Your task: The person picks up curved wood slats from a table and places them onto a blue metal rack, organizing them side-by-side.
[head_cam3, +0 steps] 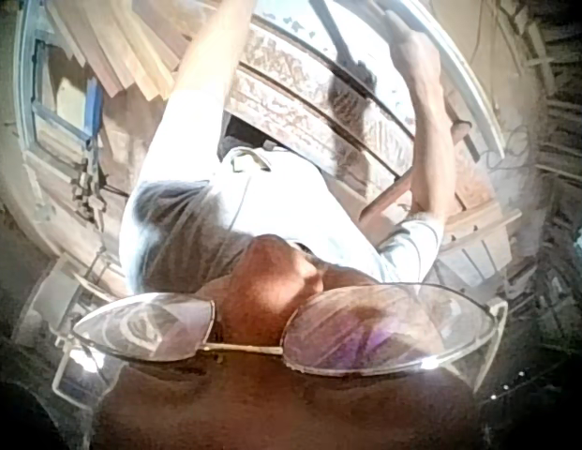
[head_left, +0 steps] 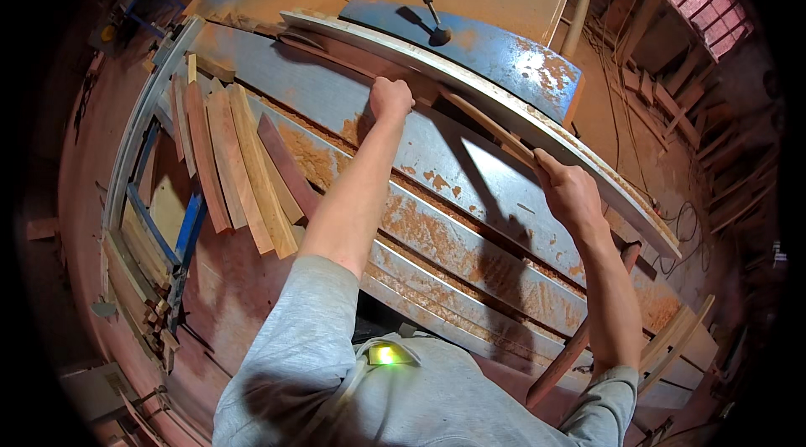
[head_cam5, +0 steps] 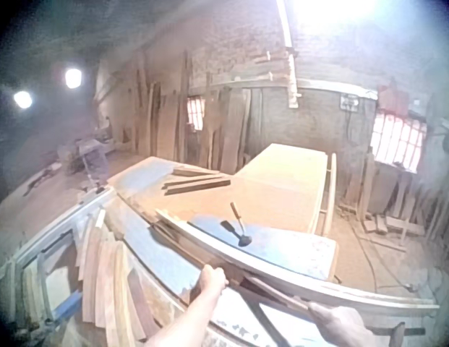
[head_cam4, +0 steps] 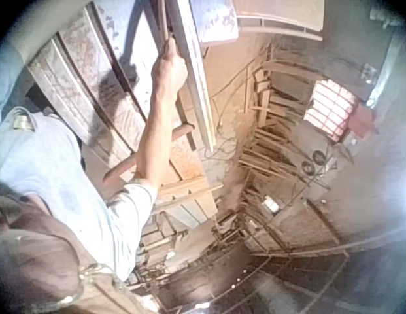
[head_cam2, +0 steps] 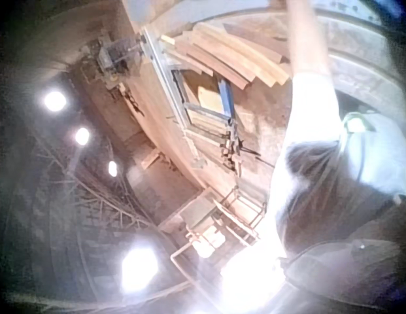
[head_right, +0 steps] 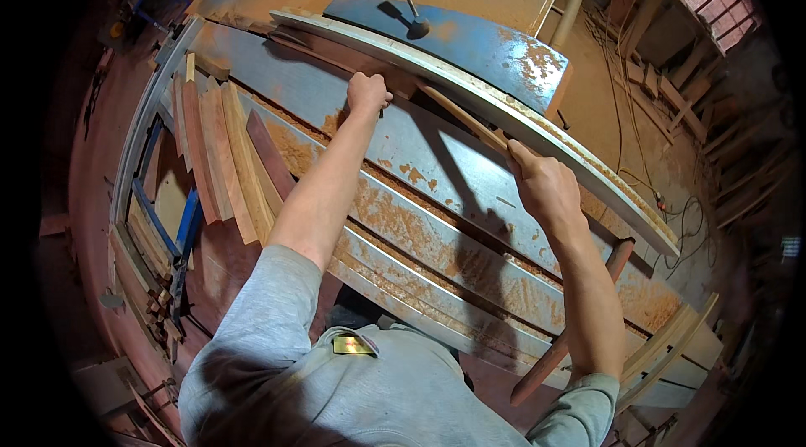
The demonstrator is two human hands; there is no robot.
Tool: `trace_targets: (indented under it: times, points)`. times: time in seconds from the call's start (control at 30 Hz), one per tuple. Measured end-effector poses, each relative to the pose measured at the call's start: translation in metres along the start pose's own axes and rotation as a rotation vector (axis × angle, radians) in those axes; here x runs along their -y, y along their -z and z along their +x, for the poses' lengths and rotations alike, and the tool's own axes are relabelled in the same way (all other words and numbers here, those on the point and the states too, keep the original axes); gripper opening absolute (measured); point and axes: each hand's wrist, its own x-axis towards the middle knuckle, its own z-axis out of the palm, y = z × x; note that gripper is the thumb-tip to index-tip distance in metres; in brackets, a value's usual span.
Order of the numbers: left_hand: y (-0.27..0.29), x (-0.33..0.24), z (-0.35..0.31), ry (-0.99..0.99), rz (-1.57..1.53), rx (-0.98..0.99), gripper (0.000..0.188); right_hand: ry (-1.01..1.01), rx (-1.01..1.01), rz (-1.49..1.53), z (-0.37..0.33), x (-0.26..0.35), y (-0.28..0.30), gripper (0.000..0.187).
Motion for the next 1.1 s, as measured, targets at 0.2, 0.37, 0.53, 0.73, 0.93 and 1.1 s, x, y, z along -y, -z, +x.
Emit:
trace_targets:
  times: [0.2,0.37,0.53,0.73,0.93,1.1]
  points:
    - [0.002,0.006,0.013,-0.03,0.003,-0.057,0.023,0.03,0.001,0.003,0.017,0.013,-0.007,0.022]
    - [-0.006,0.022,0.021,-0.096,0.024,-0.09,0.02,0.037,0.004,0.023,0.029,0.033,-0.006,0.021]
    - [-0.006,0.027,0.033,-0.082,0.094,-0.08,0.029,0.041,0.022,-0.016,0.042,0.046,-0.005,0.023]
    - [0.007,0.022,0.024,-0.077,0.088,-0.002,0.035,0.094,-0.007,-0.028,0.058,0.065,-0.002,0.02]
    - [0.05,0.009,0.006,-0.08,0.168,0.222,0.029,0.094,0.006,-0.054,0.07,0.085,0.0,0.02]
    - [0.184,0.015,0.078,-0.143,0.312,0.13,0.029,0.137,-0.009,-0.06,0.082,0.097,-0.004,0.021]
